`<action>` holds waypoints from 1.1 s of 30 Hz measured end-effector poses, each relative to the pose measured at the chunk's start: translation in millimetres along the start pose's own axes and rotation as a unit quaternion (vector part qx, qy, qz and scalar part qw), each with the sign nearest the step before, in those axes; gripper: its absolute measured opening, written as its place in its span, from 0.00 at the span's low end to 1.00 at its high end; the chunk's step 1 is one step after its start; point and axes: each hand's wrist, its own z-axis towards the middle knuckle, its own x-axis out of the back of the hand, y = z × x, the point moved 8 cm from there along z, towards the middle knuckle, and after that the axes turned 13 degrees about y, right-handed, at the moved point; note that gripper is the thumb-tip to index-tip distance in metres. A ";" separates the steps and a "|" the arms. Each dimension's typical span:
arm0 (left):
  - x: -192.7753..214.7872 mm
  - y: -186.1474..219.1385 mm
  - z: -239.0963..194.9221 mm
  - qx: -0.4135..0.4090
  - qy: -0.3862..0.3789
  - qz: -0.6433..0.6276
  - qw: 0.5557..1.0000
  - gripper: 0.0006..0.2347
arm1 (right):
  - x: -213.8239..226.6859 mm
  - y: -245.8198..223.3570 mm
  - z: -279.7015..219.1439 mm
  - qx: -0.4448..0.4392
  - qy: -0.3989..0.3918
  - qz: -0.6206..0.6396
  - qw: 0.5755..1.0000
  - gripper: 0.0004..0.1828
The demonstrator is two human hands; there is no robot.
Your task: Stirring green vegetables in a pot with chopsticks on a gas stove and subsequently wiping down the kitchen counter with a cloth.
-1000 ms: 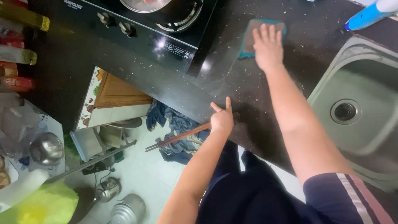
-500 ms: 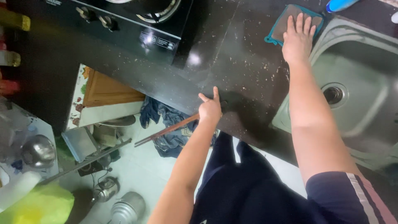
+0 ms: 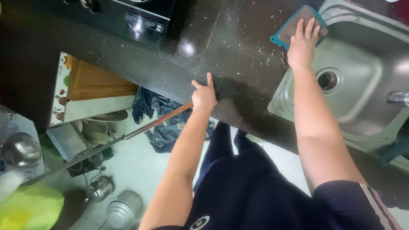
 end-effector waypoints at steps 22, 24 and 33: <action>-16.2 -0.3 7.1 -0.008 0.018 0.004 1.000 0.59 | 44.7 -52.8 -164.5 0.052 -0.014 0.035 0.998 0.34; -18.5 -0.9 8.9 -0.004 0.023 0.006 1.000 0.58 | 46.8 -54.3 -178.1 0.047 -0.027 0.054 0.997 0.33; -5.7 1.9 2.1 0.000 0.010 0.020 1.000 0.58 | 72.2 -70.4 -248.4 0.121 -0.046 0.047 0.990 0.33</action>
